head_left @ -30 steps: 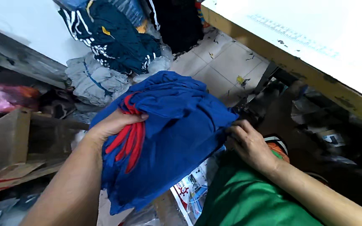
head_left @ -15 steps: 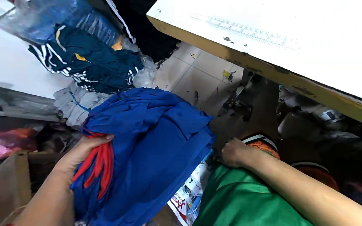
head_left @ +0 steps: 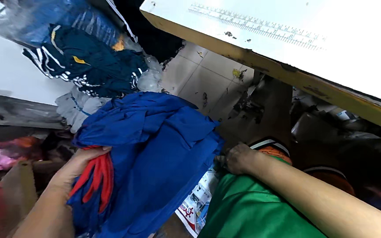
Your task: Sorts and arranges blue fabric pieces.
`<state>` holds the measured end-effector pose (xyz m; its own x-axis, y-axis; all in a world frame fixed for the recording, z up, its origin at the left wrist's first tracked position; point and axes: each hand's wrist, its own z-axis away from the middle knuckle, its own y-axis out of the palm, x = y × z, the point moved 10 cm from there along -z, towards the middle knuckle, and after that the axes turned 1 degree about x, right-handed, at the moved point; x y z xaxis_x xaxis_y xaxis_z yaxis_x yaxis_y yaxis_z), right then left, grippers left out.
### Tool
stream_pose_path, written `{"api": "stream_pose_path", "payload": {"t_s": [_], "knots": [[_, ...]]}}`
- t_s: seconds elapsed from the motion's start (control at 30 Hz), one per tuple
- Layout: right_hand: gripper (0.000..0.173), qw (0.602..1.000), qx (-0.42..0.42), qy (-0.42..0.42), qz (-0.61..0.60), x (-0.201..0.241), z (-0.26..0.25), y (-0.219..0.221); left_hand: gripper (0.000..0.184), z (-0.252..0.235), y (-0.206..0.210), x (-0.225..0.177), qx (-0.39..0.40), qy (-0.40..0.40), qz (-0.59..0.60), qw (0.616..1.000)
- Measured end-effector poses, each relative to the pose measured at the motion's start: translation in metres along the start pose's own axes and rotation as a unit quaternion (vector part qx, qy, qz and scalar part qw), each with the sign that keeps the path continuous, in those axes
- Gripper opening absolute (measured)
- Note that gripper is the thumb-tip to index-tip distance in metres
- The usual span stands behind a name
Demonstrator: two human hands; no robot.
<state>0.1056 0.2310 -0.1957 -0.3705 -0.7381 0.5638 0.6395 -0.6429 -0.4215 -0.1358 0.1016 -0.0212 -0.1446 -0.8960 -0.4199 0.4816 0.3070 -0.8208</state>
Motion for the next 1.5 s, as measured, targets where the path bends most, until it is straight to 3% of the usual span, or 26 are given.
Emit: {"api": "stream_pose_path", "payload": {"t_s": [0.07,0.17,0.23,0.3,0.37,0.43,0.63,0.83,1.1,1.17,1.3,1.4,1.47,1.5], "knots": [[0.043,0.999,0.012,0.03,-0.006,-0.001,-0.001,-0.005,0.028,-0.001,-0.001,0.002,-0.006,-0.006,0.009,1.0],[0.04,0.999,0.016,0.044,-0.008,0.001,0.0,-0.007,0.021,-0.024,-0.01,0.034,-0.001,0.094,0.055,0.994],[0.041,0.999,0.011,0.034,-0.008,0.002,0.006,-0.006,0.022,-0.004,-0.003,0.008,0.0,0.031,0.037,0.999],[0.039,1.0,-0.01,0.002,-0.01,0.005,0.012,-0.005,0.017,0.006,0.0,-0.005,-0.014,-0.002,0.039,0.999],[0.036,0.997,-0.046,-0.068,0.006,0.012,0.012,-0.003,0.016,-0.012,-0.007,0.023,-0.004,0.061,0.074,0.995],[0.045,0.991,-0.066,-0.112,0.022,0.018,0.009,-0.002,0.017,-0.024,-0.008,0.039,0.012,0.102,0.124,0.987],[0.053,0.996,-0.051,-0.069,0.041,0.023,0.003,-0.01,0.017,-0.028,-0.01,0.048,-0.004,0.094,0.14,0.986],[0.057,0.98,-0.066,-0.179,0.055,0.049,0.017,-0.002,0.018,-0.027,-0.009,0.048,0.004,0.1,0.144,0.984],[0.048,0.995,-0.033,-0.075,0.049,0.051,0.006,-0.006,0.022,-0.027,-0.008,0.048,0.001,0.114,0.132,0.985],[0.047,0.994,-0.034,-0.084,0.056,0.053,0.009,-0.004,0.024,-0.026,-0.008,0.048,0.0,0.112,0.123,0.986],[0.05,0.973,-0.08,-0.204,0.068,0.063,0.023,-0.003,0.02,-0.027,-0.008,0.049,-0.001,0.107,0.158,0.982],[0.037,0.919,-0.24,-0.31,0.052,0.079,0.041,-0.016,0.022,-0.026,-0.006,0.048,0.013,0.139,0.177,0.974],[0.043,0.908,-0.297,-0.294,0.037,0.077,0.04,-0.026,0.024,-0.022,-0.005,0.041,0.007,0.131,0.163,0.978],[0.05,0.93,-0.264,-0.253,0.029,0.072,0.033,-0.027,0.025,-0.017,-0.004,0.032,0.004,0.109,0.135,0.985]]}}
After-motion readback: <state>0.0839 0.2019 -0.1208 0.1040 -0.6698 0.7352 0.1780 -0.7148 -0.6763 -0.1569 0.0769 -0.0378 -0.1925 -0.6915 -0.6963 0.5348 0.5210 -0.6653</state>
